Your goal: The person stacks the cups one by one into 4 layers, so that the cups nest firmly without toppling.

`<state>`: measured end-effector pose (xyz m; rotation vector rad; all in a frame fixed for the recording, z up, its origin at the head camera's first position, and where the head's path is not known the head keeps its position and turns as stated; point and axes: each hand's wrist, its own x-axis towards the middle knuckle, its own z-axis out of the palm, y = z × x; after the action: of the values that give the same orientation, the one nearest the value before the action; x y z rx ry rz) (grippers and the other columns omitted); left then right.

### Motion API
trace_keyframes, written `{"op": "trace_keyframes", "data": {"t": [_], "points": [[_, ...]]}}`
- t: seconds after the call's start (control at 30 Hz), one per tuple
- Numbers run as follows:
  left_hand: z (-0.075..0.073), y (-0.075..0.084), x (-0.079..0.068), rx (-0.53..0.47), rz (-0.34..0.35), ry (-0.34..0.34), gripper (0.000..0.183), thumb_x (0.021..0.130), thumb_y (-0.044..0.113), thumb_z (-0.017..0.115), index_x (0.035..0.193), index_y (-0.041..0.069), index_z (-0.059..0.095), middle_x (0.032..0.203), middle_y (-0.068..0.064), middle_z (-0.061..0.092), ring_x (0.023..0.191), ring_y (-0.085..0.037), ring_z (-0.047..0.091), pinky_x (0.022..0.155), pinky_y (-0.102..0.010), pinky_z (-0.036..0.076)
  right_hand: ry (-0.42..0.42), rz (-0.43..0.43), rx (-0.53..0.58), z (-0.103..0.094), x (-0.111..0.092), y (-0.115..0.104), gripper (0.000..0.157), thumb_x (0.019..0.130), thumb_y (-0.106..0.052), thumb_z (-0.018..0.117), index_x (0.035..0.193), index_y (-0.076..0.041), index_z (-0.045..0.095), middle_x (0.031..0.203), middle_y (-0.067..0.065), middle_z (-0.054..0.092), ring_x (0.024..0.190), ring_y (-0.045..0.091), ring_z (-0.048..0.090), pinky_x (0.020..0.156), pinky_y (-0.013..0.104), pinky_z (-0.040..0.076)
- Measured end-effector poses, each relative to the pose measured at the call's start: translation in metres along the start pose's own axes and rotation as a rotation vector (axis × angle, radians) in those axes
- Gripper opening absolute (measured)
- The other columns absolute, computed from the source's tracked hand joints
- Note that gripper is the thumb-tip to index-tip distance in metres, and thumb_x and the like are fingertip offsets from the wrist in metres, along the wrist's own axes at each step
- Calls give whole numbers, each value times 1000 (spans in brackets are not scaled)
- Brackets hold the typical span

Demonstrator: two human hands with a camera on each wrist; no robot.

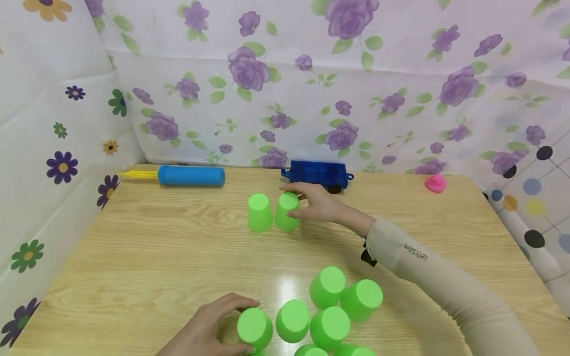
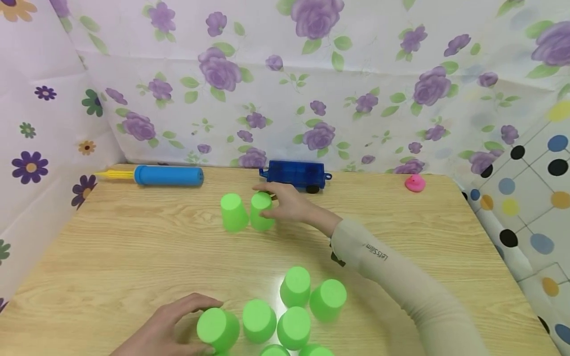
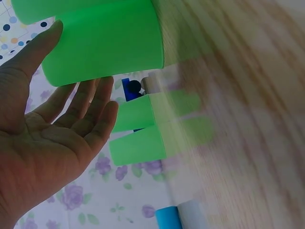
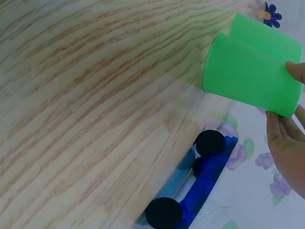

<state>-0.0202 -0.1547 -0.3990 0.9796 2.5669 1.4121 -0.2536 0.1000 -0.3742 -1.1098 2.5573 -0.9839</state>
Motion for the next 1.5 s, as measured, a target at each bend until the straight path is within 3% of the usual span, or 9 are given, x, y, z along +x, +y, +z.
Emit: {"op": "trace_keyframes", "data": {"t": [0.17,0.33,0.5,0.8,1.03,1.23,1.37,1.5], "points": [[-1,2,1,-41,-66,-20,54,76,34,77,122,17,55,111,13,60,97,-5,57,83,-32,49,-13,5,18,-1,0,-1,61,81,-18,74,135,-7,48,133,12,52,118,22,51,95,39,47],[0,1,0,-28,-61,-3,50,75,33,78,118,17,57,106,15,61,94,-5,58,82,-31,47,-9,-1,15,-1,-1,-2,62,81,-21,74,135,-7,48,134,10,51,118,22,51,96,39,46],[-3,3,0,-25,-99,-3,47,77,35,76,117,23,56,106,16,61,96,-5,57,83,-31,46,44,-34,6,-5,-7,-2,62,80,-22,75,134,-7,49,132,10,52,119,24,50,96,40,46],[-21,9,17,100,-162,71,46,75,40,76,114,28,56,108,19,60,96,-4,57,81,-35,50,135,-92,-11,-14,-42,-7,51,84,-23,71,130,-13,53,130,5,53,120,20,48,95,43,45],[-35,11,41,180,-127,153,51,68,24,84,111,25,57,103,20,61,94,-3,58,81,-33,52,151,-140,-9,-13,-78,-14,47,85,-20,70,128,-10,54,128,4,56,118,19,51,90,44,48],[-45,16,66,179,-136,183,51,67,29,85,110,24,58,98,17,63,91,-6,60,81,-35,52,114,-103,7,-10,-111,-23,43,86,-22,68,126,-12,56,125,-1,58,116,15,53,91,36,48],[-50,17,89,156,-138,196,49,68,36,83,109,23,59,101,12,64,93,-10,60,82,-37,51,64,-92,21,-9,-132,-29,39,89,-27,64,124,-14,57,123,-1,60,112,13,55,89,31,49],[-50,17,120,146,-92,206,50,69,36,82,111,20,59,104,8,64,96,-12,60,83,-38,51,14,-99,30,-6,-151,-35,38,89,-33,63,124,-18,57,121,-4,61,110,12,56,88,31,50]]}}
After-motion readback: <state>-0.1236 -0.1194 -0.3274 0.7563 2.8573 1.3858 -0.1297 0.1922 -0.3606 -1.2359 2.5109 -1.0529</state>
